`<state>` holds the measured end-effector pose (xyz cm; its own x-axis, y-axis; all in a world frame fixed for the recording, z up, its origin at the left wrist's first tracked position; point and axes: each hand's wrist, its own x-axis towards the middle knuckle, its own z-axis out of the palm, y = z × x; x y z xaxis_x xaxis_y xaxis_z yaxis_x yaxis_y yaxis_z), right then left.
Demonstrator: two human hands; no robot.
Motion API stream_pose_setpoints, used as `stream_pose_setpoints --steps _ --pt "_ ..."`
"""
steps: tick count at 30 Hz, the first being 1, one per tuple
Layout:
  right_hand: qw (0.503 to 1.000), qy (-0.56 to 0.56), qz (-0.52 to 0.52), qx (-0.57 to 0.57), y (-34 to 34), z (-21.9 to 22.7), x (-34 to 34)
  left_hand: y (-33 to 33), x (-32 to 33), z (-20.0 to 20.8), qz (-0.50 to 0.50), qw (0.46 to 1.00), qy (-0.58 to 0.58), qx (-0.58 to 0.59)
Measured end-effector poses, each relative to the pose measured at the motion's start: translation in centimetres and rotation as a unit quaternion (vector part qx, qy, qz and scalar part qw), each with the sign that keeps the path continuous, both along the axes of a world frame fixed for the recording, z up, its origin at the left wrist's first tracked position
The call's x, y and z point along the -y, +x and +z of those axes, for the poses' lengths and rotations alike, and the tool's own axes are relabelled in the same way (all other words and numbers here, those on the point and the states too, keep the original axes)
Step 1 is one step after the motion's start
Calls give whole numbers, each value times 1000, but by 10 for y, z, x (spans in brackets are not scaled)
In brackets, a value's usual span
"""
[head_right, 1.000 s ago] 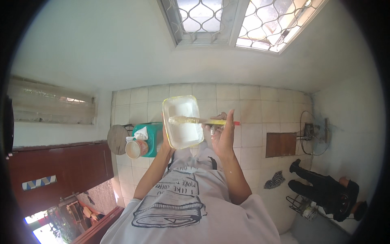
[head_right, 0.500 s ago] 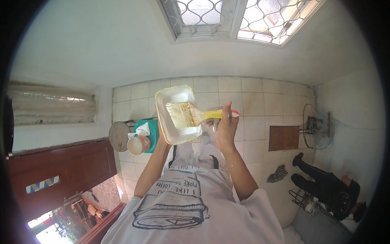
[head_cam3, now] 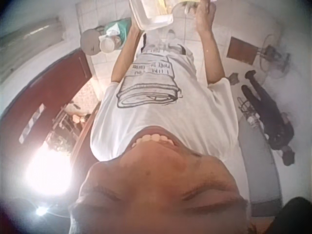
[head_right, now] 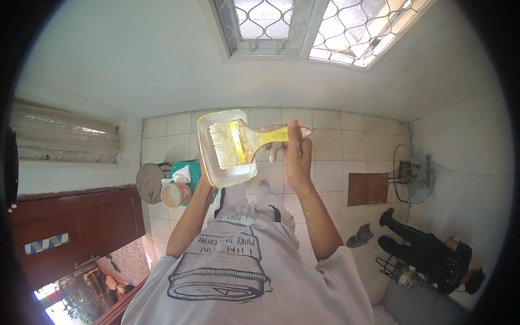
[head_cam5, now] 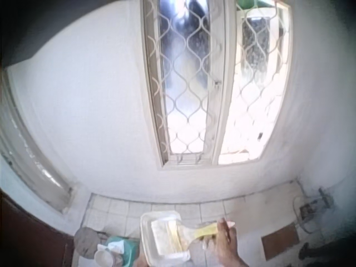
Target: The person paints a wall and window frame using a brush and a container of white paint, and moves a circular wooden table to continue work.
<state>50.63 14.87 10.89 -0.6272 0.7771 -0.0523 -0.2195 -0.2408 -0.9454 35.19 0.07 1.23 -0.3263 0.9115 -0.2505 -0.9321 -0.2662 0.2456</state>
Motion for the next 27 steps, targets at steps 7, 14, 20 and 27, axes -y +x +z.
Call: stream_pose_setpoints --steps 7,14,20,27 --pt "1000 5 14 -10 -3 -12 5 -8 -4 15 -9 1000 -10 4" --pt "998 -11 51 -25 -1 -10 6 -17 10 -14 -84 994 51 46" --pt "999 -11 29 -14 -1 -18 13 0 14 -12 -69 992 24 100" --pt "999 -17 37 -11 -11 -13 30 -3 22 -33 -117 981 106 110"
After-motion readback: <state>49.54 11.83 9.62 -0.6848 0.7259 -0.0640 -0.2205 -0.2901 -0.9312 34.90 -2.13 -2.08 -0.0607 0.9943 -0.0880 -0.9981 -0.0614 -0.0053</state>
